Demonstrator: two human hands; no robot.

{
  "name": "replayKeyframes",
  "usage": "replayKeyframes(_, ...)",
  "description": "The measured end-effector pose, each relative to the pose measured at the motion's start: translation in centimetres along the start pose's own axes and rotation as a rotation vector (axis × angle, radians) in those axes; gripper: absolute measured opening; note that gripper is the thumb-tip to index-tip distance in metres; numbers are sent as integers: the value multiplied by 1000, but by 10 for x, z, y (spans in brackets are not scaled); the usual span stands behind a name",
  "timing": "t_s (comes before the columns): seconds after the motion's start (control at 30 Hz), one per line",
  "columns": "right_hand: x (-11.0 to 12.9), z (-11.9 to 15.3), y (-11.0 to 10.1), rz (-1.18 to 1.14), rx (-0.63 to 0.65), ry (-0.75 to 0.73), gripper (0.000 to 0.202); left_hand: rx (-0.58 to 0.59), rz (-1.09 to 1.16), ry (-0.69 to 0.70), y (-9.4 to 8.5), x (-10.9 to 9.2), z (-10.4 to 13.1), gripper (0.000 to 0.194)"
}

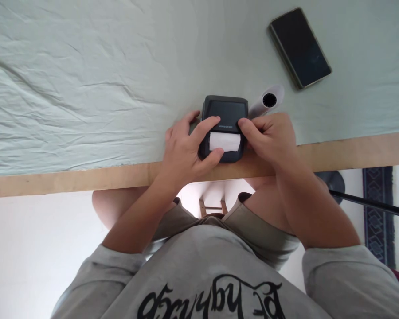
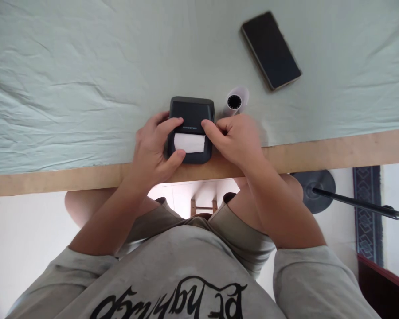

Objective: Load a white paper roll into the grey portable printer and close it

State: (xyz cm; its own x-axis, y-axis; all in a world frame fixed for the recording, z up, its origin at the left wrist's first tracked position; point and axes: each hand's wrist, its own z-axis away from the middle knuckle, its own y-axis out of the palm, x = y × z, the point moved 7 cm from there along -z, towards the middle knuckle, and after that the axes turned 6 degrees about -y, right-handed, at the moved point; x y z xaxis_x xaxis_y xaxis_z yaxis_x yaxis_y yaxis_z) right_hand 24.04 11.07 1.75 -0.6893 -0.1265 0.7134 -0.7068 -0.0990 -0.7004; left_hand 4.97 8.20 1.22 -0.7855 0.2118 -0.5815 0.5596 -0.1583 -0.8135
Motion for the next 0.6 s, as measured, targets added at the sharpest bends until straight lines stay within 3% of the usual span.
replayKeyframes(0.3, 8, -3, 0, 209, 156, 209, 67, -14, 23, 11, 3, 1, -1, 63)
replayKeyframes(0.47, 1, -4, 2, 95, 340, 259, 61, -17, 22, 3, 3, 1, -1, 61)
replayKeyframes(0.6, -8, -6, 2, 17, 373, 291, 61, -23, 24, 3, 3, 0, -1, 60)
